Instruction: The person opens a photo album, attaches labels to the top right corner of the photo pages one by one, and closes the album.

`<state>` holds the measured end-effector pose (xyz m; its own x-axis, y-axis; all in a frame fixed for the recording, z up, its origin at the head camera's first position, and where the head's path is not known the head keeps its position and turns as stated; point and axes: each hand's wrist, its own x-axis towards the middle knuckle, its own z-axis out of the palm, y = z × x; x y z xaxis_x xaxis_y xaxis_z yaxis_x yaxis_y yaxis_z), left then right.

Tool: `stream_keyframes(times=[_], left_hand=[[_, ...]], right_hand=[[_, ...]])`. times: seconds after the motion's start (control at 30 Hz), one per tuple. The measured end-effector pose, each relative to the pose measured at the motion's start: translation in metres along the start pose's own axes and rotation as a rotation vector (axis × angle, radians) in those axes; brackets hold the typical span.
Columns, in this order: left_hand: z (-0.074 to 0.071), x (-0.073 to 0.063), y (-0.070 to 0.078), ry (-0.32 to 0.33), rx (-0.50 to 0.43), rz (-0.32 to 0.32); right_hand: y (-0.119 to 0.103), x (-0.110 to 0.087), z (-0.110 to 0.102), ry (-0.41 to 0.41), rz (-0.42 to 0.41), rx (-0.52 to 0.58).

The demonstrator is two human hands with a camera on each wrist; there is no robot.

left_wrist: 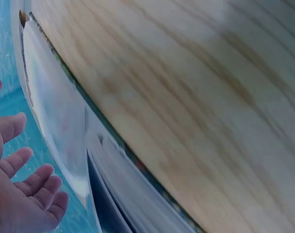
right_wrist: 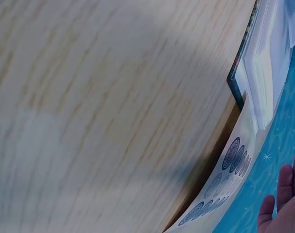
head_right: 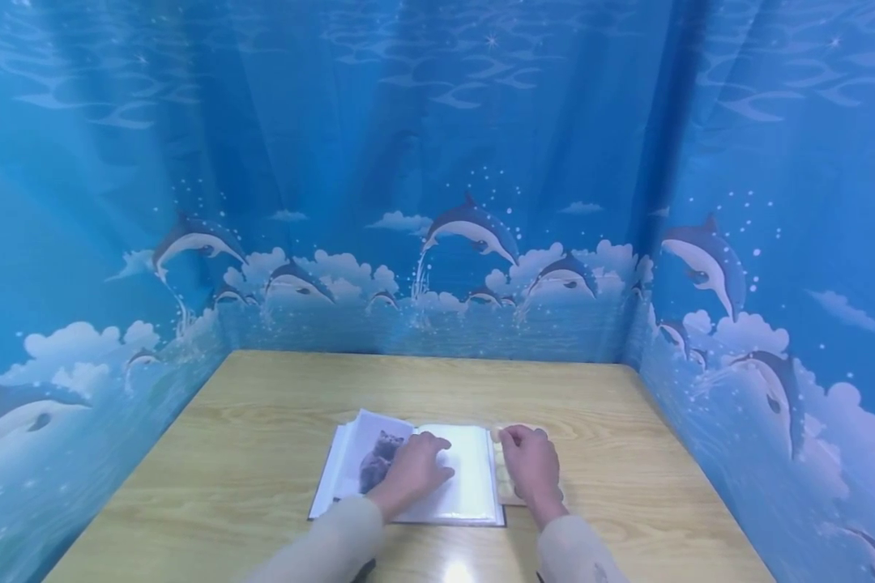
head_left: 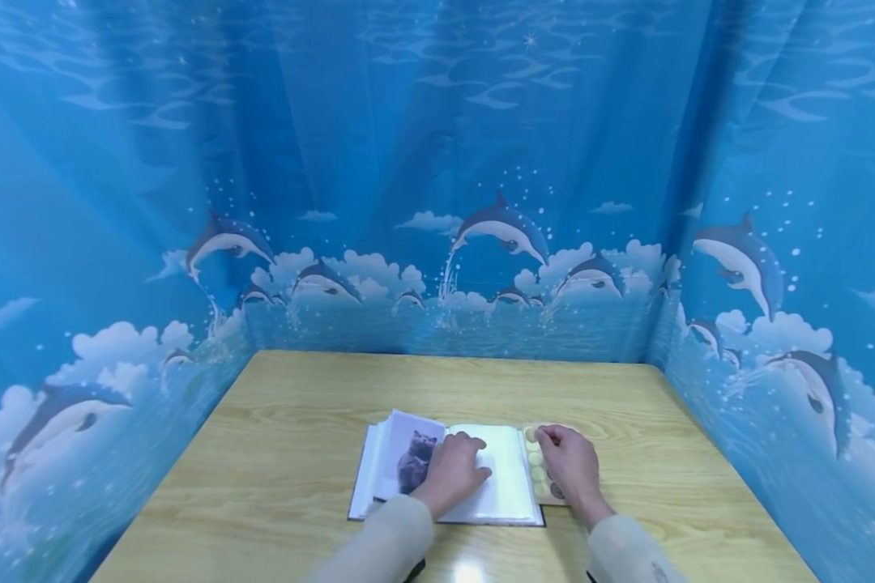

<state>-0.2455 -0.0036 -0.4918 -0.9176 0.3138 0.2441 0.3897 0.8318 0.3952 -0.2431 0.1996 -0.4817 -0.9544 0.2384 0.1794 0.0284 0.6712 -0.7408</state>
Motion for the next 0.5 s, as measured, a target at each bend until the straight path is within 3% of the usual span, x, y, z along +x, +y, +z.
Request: stream_keyframes(times=[0.3,0.5], left_hand=[[-0.029,-0.008,-0.019,-0.089,0.037,-0.028],[-0.041,-0.016,-0.038,-0.133,0.052,-0.058]], right_hand=[[-0.003,0.004,0.006,-0.019,-0.047,-0.051],[-0.003,0.005,0.012,-0.050,-0.013,-0.042]])
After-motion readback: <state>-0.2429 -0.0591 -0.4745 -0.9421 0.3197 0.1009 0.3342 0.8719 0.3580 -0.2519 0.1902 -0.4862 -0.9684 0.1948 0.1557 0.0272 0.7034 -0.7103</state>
